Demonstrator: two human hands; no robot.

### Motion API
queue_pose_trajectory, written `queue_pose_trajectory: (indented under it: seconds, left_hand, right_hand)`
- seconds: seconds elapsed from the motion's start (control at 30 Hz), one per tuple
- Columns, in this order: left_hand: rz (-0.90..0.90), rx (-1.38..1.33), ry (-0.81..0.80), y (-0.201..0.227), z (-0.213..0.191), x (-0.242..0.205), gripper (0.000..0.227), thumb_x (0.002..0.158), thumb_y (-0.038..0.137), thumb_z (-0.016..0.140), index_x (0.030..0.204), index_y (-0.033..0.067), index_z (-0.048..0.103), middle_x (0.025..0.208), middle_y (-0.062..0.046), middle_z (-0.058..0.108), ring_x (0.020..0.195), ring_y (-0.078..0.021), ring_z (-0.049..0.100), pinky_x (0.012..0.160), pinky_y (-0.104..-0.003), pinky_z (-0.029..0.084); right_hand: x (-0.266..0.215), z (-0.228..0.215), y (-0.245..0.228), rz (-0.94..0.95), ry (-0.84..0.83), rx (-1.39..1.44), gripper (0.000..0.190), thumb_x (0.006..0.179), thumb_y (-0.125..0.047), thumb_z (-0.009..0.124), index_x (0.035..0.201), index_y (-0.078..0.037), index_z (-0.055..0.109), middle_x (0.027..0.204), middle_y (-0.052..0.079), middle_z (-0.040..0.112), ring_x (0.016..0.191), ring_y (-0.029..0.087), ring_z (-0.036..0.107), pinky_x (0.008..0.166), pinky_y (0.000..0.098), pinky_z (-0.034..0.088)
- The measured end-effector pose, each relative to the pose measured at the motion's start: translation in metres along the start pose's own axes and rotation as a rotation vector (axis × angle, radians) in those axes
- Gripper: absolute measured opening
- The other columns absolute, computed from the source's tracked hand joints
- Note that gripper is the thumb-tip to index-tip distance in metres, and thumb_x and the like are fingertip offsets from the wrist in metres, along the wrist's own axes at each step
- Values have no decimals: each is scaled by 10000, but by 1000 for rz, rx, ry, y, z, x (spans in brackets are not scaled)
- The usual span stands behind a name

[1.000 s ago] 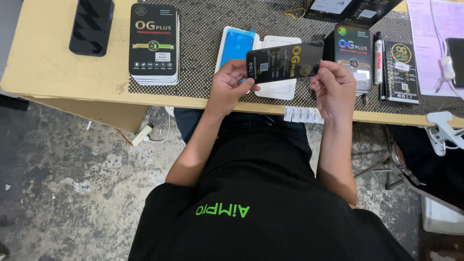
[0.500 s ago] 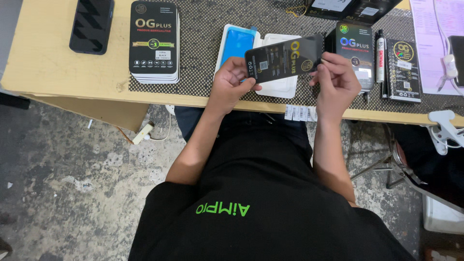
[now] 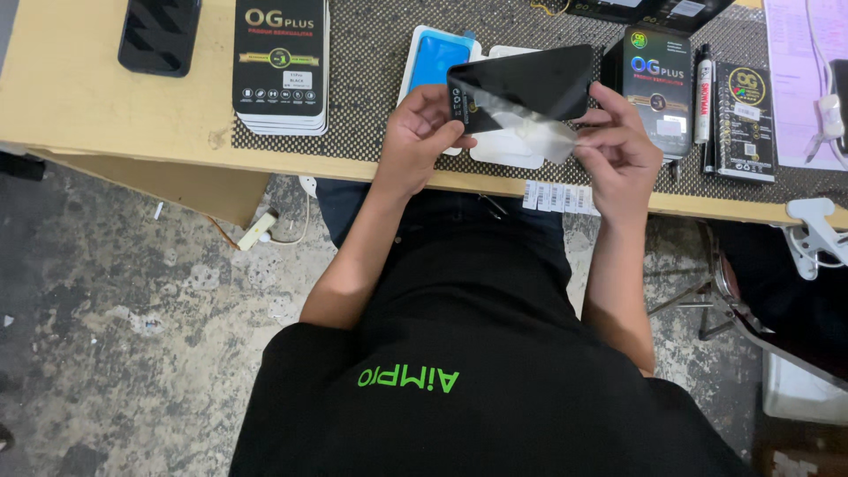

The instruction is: The person removes protective film from a phone screen, checks the back of the component, and places it into a screen holder.

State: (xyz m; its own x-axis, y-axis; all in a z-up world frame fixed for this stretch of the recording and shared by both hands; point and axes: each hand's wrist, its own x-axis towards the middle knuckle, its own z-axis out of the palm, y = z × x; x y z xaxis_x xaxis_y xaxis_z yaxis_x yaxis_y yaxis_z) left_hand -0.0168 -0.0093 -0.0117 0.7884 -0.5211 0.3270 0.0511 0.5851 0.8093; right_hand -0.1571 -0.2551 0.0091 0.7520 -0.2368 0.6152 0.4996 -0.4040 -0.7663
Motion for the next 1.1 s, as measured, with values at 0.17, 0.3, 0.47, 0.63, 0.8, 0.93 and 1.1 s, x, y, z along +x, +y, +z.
queue_pose_trajectory:
  seconds: [0.17,0.3,0.47,0.63,0.8,0.93,1.1]
  left_hand:
    - [79,11,10,-18,-10,2,338,965,-49,682,1290,28,631,1089,-101,755,904,-204,735,770,-367,697]
    - [90,-45,60,-35,-19,5,384,938,-70,700,1308,19,647,1072,-112,763,920,-197,736,797,-375,672]
    - [199,-74,77,-20,-1,6,376,914,-72,729,1276,17,683,994,-151,764,895,-177,754,746,-355,680]
    - [206,-63,66,-12,4,5,380,923,-65,734,1287,33,692,1010,-142,771,931,-159,743,786,-319,654]
    - [213,-70,81,-7,7,4,385,938,-85,720,1306,25,690,1066,-154,766,1004,-182,741,846,-334,632]
    - [221,-55,90,-7,7,4,387,938,-84,723,1309,20,688,1088,-155,766,1017,-181,738,870,-338,624]
    - [183,-80,70,-10,0,5,386,949,-65,730,1322,18,674,1075,-162,763,974,-193,747,793,-373,657]
  right_hand:
    - [-3,-8,3,-22,-99,24,51,1005,-1,677,986,-18,633,1499,256,530,1196,306,657,1087,418,581]
    - [-2,-10,-5,-39,-170,45,60,1012,43,631,984,-10,640,1520,259,496,1196,368,679,1110,490,596]
    - [4,-13,14,-117,-160,249,85,889,69,751,915,86,672,1484,327,491,1202,465,669,899,421,614]
    - [4,-11,11,-136,-177,231,97,865,105,757,910,101,670,1484,336,468,1183,491,666,902,457,617]
    - [6,-11,10,-136,-196,216,78,884,72,761,911,70,688,1477,317,478,1183,479,670,905,481,620]
    - [7,-10,6,-123,-205,213,89,888,82,752,929,80,673,1480,320,470,1186,493,665,903,492,618]
    - [9,-10,5,-116,-213,199,68,898,82,737,928,67,678,1472,313,477,1189,479,667,904,486,619]
